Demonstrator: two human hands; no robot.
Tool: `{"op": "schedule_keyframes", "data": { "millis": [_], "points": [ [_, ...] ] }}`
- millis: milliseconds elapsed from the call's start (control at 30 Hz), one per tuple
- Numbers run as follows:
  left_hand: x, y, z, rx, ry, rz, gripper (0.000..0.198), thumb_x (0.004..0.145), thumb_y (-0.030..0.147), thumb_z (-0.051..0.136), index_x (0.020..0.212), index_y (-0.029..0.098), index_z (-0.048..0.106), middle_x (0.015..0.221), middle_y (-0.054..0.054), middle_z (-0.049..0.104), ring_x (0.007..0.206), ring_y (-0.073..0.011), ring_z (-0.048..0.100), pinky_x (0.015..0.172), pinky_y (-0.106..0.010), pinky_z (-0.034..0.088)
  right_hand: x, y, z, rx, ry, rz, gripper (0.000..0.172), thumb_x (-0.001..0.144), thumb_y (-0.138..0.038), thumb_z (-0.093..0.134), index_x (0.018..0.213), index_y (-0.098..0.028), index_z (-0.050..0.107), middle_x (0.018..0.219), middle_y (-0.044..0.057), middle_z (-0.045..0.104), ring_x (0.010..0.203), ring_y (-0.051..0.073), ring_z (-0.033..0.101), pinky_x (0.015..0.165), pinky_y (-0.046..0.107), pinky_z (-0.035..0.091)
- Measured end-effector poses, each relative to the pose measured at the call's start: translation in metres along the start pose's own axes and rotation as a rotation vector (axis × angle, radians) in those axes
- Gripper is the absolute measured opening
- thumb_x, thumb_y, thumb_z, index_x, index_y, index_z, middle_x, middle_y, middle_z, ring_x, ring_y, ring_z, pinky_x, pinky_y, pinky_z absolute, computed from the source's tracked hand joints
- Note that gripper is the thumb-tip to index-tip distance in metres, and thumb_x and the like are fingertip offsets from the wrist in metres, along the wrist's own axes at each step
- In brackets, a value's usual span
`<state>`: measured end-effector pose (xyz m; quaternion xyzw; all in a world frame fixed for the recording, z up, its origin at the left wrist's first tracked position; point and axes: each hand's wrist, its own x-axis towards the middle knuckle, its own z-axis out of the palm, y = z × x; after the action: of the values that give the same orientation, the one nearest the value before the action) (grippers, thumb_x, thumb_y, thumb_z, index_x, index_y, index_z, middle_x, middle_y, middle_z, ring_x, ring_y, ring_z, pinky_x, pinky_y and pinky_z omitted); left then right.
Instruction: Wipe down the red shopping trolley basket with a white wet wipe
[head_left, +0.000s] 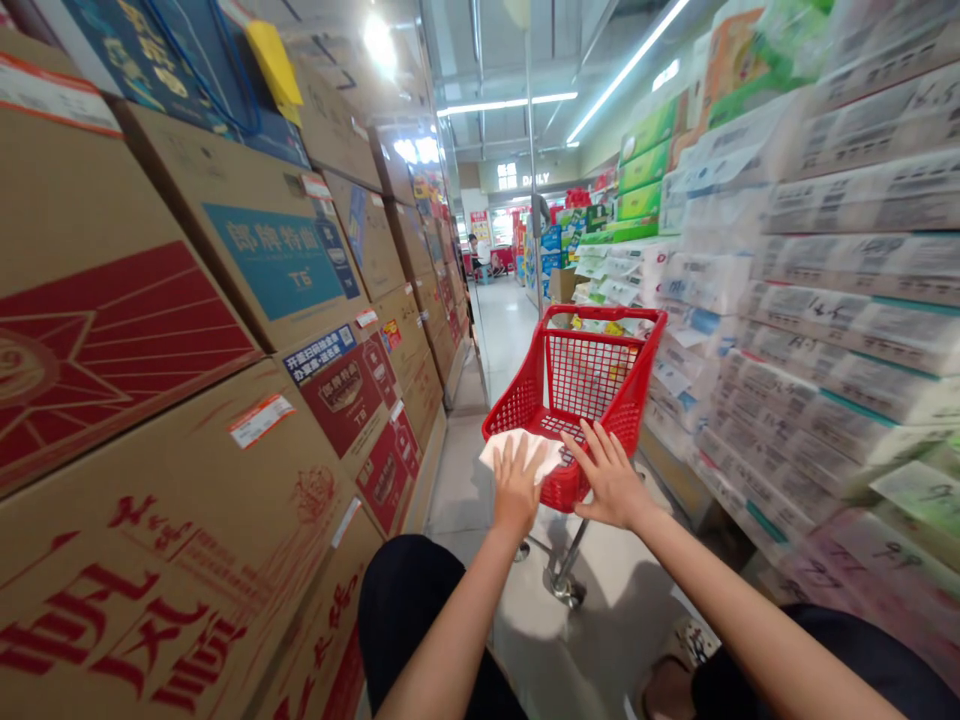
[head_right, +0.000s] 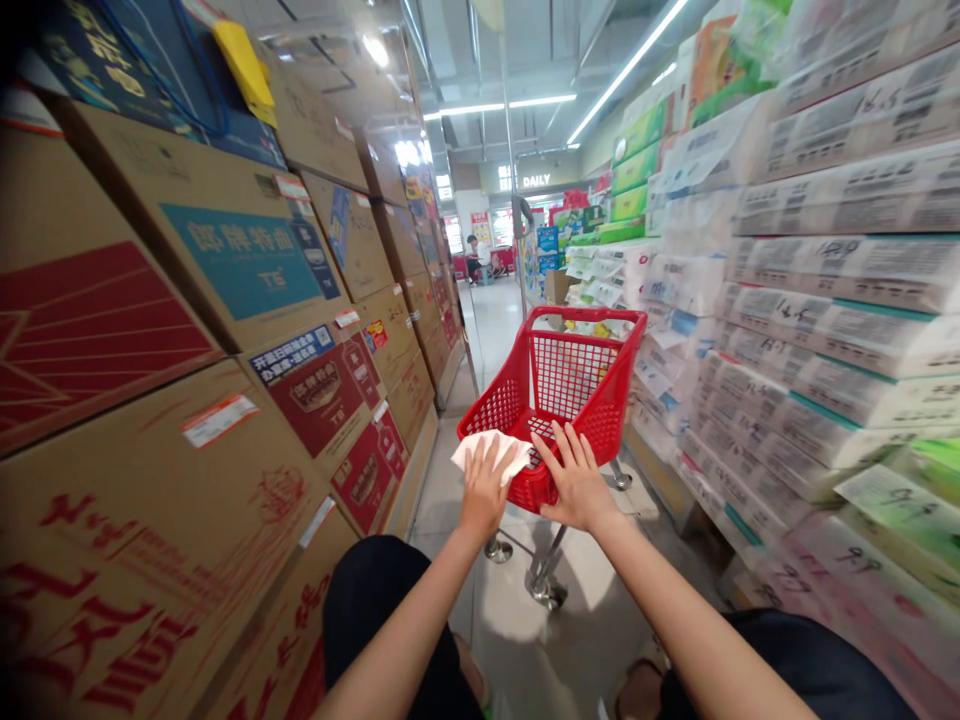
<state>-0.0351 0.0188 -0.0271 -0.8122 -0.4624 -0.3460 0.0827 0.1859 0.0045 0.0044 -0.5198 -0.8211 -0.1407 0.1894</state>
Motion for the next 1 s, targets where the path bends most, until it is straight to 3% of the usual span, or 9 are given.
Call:
{"op": "schedule_keyframes", "data": {
  "millis": [133, 233, 333, 400, 467, 633, 767, 900, 1000],
  "points": [
    [-0.013, 0.024, 0.001, -0.024, -0.085, 0.18, 0.073, 0.094, 0.019, 0.054, 0.16, 0.03, 0.028, 0.169, -0.005, 0.022, 0.157, -0.0344, 0.01, 0.124, -0.067, 0.016, -0.002, 0.0, 0.003, 0.027, 0.021, 0.012, 0.119, 0.069, -0.065, 0.071, 0.164, -0.024, 0.013, 0.17, 0.01, -0.015, 0.156, 0.041, 0.001, 0.124, 0.057, 0.01],
    [-0.008, 0.011, -0.007, -0.028, -0.141, 0.279, 0.072, 0.095, 0.019, 0.054, 0.161, 0.029, 0.027, 0.167, -0.005, 0.027, 0.157, -0.0309, 0.015, 0.125, -0.063, 0.016, -0.006, 0.004, 0.0, 0.01, 0.021, 0.009, 0.116, 0.071, -0.058, 0.071, 0.164, -0.024, 0.011, 0.171, 0.009, -0.012, 0.156, 0.04, 0.001, 0.124, 0.057, 0.009],
    [0.003, -0.015, -0.011, 0.014, -0.082, 0.119, 0.066, 0.095, 0.013, 0.05, 0.157, 0.028, 0.035, 0.163, -0.006, 0.037, 0.155, -0.0278, 0.024, 0.126, -0.06, 0.019, -0.007, 0.001, -0.002, 0.0, 0.024, 0.006, 0.118, 0.069, -0.049, 0.073, 0.165, -0.023, 0.009, 0.171, 0.009, -0.012, 0.156, 0.039, 0.001, 0.124, 0.056, 0.011],
    [0.006, -0.018, -0.009, 0.042, -0.024, -0.001, 0.063, 0.095, 0.011, 0.048, 0.155, 0.027, 0.04, 0.162, -0.006, 0.039, 0.154, -0.0285, 0.026, 0.126, -0.06, 0.02, -0.006, -0.004, -0.001, 0.011, 0.035, 0.012, 0.119, 0.068, -0.046, 0.073, 0.165, -0.022, 0.008, 0.171, 0.01, -0.013, 0.156, 0.04, 0.0, 0.124, 0.056, 0.013],
    [0.003, -0.004, -0.004, 0.041, -0.006, -0.015, 0.063, 0.095, 0.013, 0.049, 0.156, 0.027, 0.039, 0.164, -0.005, 0.035, 0.155, -0.0301, 0.022, 0.125, -0.061, 0.02, -0.004, -0.009, 0.001, 0.025, 0.05, 0.022, 0.119, 0.068, -0.046, 0.073, 0.165, -0.02, 0.008, 0.17, 0.011, -0.013, 0.156, 0.04, 0.0, 0.123, 0.057, 0.014],
    [-0.012, 0.039, 0.001, -0.004, -0.077, 0.163, 0.069, 0.095, 0.018, 0.05, 0.16, 0.026, 0.03, 0.166, -0.004, 0.029, 0.157, -0.0301, 0.015, 0.126, -0.061, 0.018, -0.006, -0.007, 0.002, 0.048, 0.079, 0.015, 0.114, 0.074, -0.052, 0.069, 0.165, -0.019, 0.008, 0.171, 0.011, -0.009, 0.156, 0.039, 0.001, 0.124, 0.057, 0.015],
    [-0.005, 0.001, -0.014, 0.031, -0.173, 0.368, 0.071, 0.091, 0.013, 0.052, 0.158, 0.028, 0.033, 0.165, -0.003, 0.033, 0.156, -0.0256, 0.019, 0.127, -0.055, 0.02, -0.011, 0.0, -0.007, 0.033, 0.037, 0.006, 0.113, 0.073, -0.045, 0.07, 0.164, -0.019, 0.009, 0.171, 0.012, -0.004, 0.156, 0.038, 0.002, 0.124, 0.057, 0.013],
    [0.008, -0.057, -0.027, 0.111, -0.103, 0.121, 0.071, 0.09, 0.006, 0.048, 0.157, 0.026, 0.036, 0.162, -0.004, 0.039, 0.154, -0.0232, 0.026, 0.127, -0.053, 0.021, -0.011, 0.001, -0.012, 0.042, 0.024, 0.004, 0.114, 0.073, -0.041, 0.07, 0.165, -0.019, 0.007, 0.171, 0.012, -0.004, 0.156, 0.037, 0.001, 0.124, 0.057, 0.014],
    [0.013, -0.069, -0.025, 0.112, -0.093, 0.063, 0.064, 0.092, 0.007, 0.049, 0.152, 0.028, 0.044, 0.156, -0.004, 0.048, 0.152, -0.0234, 0.031, 0.127, -0.053, 0.023, -0.01, 0.004, -0.01, 0.049, 0.028, -0.017, 0.113, 0.074, -0.042, 0.068, 0.165, -0.02, 0.003, 0.171, 0.011, -0.006, 0.157, 0.036, 0.0, 0.124, 0.056, 0.016]
  ]
}}
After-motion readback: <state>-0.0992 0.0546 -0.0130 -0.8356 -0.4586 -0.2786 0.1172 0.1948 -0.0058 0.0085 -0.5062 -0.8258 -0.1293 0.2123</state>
